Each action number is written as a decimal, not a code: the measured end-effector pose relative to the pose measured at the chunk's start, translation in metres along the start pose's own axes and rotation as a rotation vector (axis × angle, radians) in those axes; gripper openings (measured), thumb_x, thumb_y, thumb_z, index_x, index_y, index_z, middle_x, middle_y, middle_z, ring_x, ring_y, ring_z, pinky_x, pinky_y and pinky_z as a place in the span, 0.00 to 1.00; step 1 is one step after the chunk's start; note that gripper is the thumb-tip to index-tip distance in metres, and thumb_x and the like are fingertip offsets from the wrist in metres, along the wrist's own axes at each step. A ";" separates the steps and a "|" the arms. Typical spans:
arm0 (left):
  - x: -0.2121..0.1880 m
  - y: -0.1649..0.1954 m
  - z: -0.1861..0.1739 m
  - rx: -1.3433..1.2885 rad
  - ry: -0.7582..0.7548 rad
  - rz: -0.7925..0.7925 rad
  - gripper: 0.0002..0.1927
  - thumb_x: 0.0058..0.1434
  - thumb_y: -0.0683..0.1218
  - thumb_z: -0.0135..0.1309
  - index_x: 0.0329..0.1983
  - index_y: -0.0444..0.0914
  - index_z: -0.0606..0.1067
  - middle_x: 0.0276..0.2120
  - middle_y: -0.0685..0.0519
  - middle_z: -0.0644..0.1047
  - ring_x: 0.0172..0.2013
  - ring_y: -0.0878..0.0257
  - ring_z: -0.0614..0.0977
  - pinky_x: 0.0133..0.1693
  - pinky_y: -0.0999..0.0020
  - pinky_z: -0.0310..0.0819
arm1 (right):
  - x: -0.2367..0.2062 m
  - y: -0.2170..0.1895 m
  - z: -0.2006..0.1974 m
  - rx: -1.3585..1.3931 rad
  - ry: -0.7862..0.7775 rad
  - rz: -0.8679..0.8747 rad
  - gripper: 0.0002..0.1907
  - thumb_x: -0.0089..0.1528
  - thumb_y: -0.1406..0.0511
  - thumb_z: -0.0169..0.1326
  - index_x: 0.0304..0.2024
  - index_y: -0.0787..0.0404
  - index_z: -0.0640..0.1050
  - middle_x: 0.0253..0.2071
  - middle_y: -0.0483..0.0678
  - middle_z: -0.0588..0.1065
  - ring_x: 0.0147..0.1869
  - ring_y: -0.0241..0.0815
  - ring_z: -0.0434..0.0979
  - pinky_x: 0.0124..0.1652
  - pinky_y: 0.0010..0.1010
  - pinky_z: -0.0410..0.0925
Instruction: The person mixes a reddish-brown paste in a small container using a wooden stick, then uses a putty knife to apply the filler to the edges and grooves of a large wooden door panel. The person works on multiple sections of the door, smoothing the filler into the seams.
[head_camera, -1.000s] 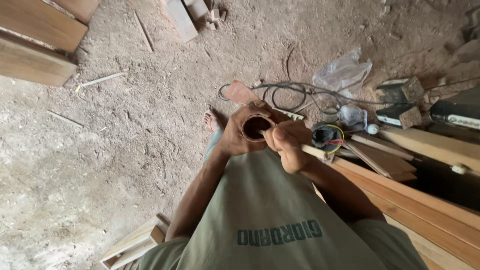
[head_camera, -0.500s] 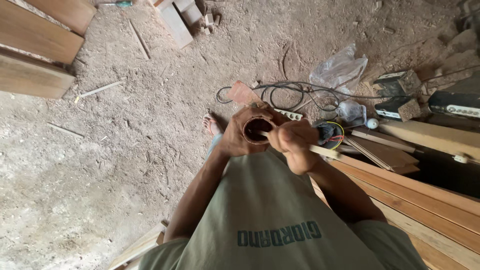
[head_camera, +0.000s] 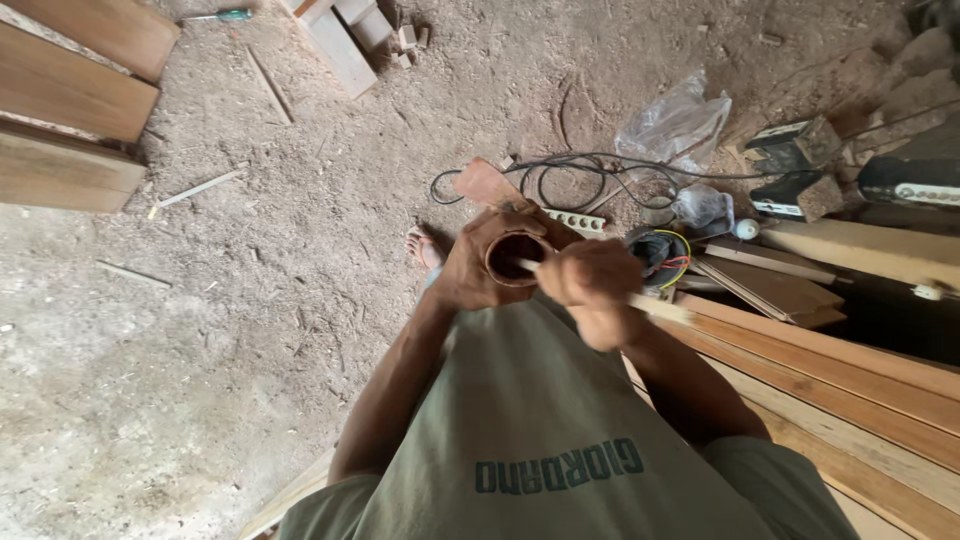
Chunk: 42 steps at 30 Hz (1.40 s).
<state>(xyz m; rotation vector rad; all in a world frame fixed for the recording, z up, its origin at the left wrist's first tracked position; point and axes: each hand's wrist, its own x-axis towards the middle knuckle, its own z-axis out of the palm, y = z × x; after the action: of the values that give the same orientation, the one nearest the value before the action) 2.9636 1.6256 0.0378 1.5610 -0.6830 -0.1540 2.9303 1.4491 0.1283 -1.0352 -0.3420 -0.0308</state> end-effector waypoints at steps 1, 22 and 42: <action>0.000 0.001 -0.002 -0.019 -0.017 -0.058 0.32 0.47 0.45 0.74 0.55 0.41 0.74 0.50 0.51 0.80 0.54 0.54 0.83 0.61 0.56 0.77 | 0.001 -0.002 0.001 0.018 0.011 -0.019 0.28 0.72 0.62 0.46 0.18 0.59 0.57 0.16 0.42 0.54 0.18 0.35 0.49 0.22 0.34 0.47; 0.004 0.000 -0.002 -0.180 -0.030 -0.112 0.33 0.45 0.41 0.75 0.55 0.41 0.75 0.51 0.52 0.81 0.51 0.59 0.85 0.56 0.62 0.82 | -0.013 0.018 -0.009 0.221 0.201 0.043 0.25 0.73 0.63 0.45 0.21 0.56 0.56 0.19 0.40 0.51 0.22 0.35 0.46 0.28 0.34 0.49; 0.019 0.005 0.028 0.040 0.017 -0.097 0.28 0.45 0.44 0.73 0.50 0.41 0.76 0.47 0.50 0.83 0.44 0.55 0.87 0.49 0.63 0.82 | 0.010 -0.014 -0.024 -0.001 0.320 0.302 0.26 0.74 0.66 0.46 0.21 0.57 0.57 0.19 0.38 0.51 0.20 0.32 0.48 0.25 0.34 0.44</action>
<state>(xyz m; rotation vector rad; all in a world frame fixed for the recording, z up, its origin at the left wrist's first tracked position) 2.9638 1.5915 0.0444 1.6332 -0.6006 -0.2003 2.9433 1.4229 0.1323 -1.0549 0.1066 0.0741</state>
